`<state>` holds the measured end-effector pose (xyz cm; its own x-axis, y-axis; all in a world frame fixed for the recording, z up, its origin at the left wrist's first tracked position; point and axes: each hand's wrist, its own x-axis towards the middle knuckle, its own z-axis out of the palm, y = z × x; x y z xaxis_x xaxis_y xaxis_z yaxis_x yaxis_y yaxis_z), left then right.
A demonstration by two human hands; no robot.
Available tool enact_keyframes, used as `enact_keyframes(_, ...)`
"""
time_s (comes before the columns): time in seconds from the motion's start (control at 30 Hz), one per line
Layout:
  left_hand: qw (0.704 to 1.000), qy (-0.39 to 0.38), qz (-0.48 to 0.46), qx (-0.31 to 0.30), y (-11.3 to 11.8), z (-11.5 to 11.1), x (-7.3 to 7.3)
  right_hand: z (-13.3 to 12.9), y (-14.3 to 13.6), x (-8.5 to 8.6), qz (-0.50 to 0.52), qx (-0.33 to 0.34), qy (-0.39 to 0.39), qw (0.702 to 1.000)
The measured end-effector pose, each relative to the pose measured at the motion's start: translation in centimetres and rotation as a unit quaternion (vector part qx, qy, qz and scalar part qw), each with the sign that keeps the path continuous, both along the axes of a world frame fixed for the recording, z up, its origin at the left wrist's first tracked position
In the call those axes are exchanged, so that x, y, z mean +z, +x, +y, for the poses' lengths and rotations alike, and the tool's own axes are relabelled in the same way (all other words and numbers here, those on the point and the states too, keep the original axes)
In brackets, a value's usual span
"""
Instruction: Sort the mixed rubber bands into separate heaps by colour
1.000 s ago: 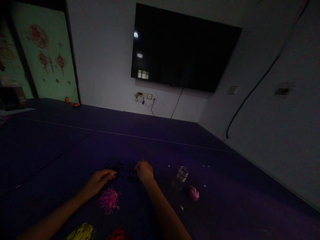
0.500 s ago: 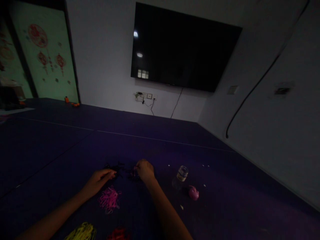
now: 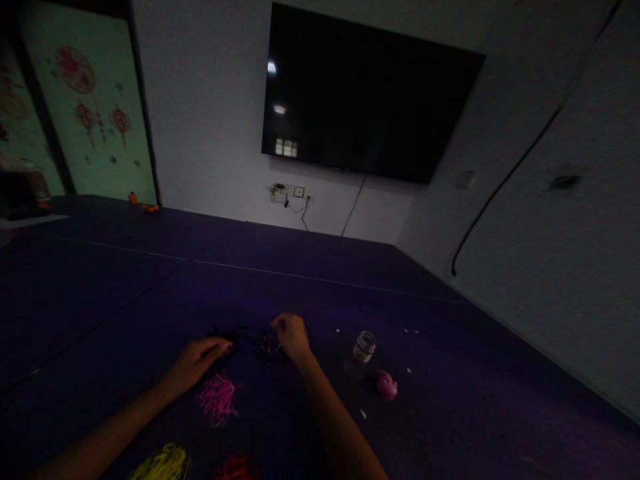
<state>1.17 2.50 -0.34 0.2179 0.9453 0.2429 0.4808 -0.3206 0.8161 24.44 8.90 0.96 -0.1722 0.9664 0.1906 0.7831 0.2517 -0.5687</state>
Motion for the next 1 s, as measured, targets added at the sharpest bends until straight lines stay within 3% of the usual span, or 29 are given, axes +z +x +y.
enact_keyframes(0.33,1.0,0.001,-0.003,0.006,0.1,-0.2,0.3,-0.6,-0.7,0.0,-0.033,0.053,-0.015,0.998)
enact_keyframes(0.7,1.0,-0.005,-0.023,0.003,0.0,0.1,-0.3,-1.7,-1.7,0.6,-0.126,0.019,-0.024,0.992)
enact_keyframes(1.0,1.0,-0.008,-0.021,0.001,0.0,0.0,-0.1,-1.9,-1.5,1.8,-0.127,-0.001,-0.012,0.992)
